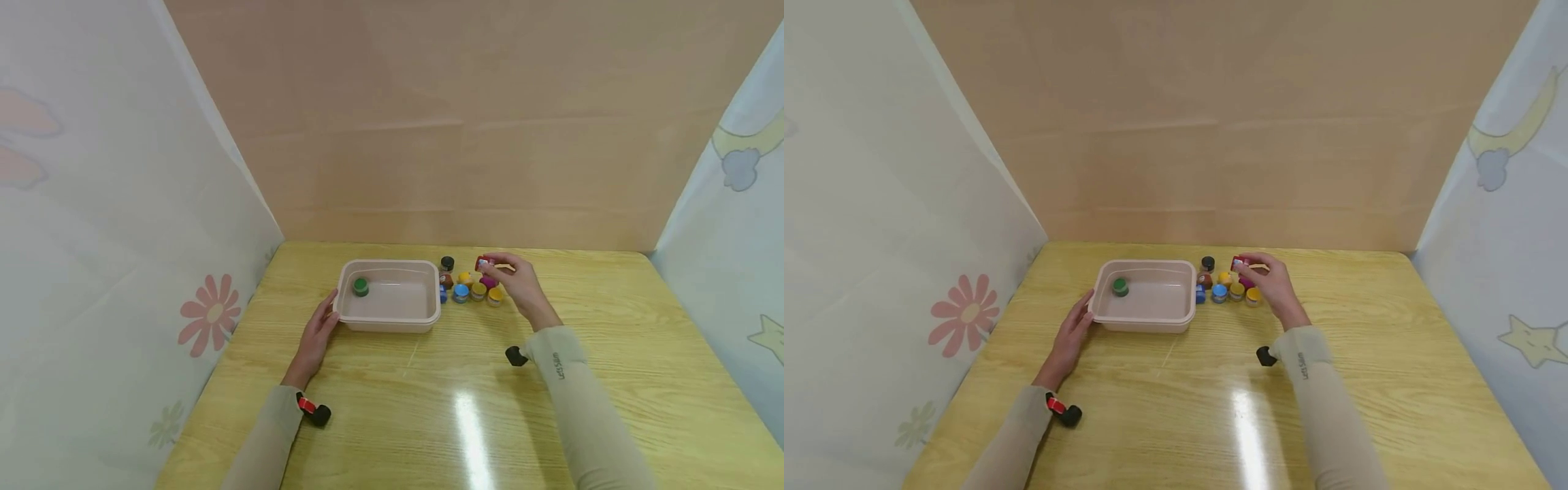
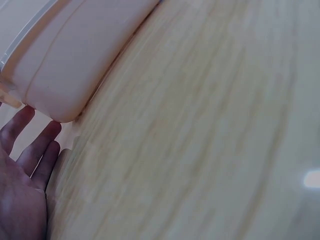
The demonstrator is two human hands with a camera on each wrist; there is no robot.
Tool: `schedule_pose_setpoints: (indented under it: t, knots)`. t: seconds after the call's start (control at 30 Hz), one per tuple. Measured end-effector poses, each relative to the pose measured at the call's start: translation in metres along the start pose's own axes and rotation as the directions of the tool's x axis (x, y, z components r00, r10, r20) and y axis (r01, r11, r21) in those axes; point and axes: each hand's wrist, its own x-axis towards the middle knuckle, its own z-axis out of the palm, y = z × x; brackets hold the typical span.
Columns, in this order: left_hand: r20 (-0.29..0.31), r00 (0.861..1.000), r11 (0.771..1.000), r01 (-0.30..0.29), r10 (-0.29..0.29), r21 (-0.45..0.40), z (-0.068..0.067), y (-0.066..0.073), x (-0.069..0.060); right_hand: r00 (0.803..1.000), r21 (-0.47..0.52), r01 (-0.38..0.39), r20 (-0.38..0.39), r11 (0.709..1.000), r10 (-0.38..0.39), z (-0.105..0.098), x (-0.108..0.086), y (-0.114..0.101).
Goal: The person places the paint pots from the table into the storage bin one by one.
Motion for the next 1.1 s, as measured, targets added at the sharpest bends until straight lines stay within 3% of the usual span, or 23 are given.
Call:
schedule_pose_setpoints:
  t: [0.3, 0.37, 0.47, 0.63, 1.1]
  knots:
    - [0.008, 1.000, 1.000, 0.002, -0.002, -0.009, 0.000, 0.000, 0.001, 1.000, 0.009, 0.021, 0.019, 1.000, -0.022, 0.015, 0.005, -0.014]
    - [0.002, 1.000, 1.000, -0.001, 0.001, 0.000, -0.001, -0.009, 0.003, 0.999, 0.011, 0.018, 0.027, 1.000, -0.019, 0.020, 0.005, -0.018]
    - [-0.001, 1.000, 1.000, -0.002, 0.002, 0.001, 0.000, -0.010, 0.004, 0.999, 0.007, 0.010, 0.040, 1.000, -0.011, 0.028, 0.006, -0.025]
    - [0.006, 1.000, 1.000, -0.003, 0.003, -0.006, 0.001, 0.000, 0.001, 0.998, 0.034, 0.022, 0.057, 0.999, -0.024, 0.040, 0.010, -0.031]
    - [0.012, 1.000, 1.000, -0.010, 0.010, -0.018, 0.000, 0.001, 0.001, 0.996, 0.064, 0.000, 0.087, 0.998, -0.005, 0.072, 0.014, -0.047]
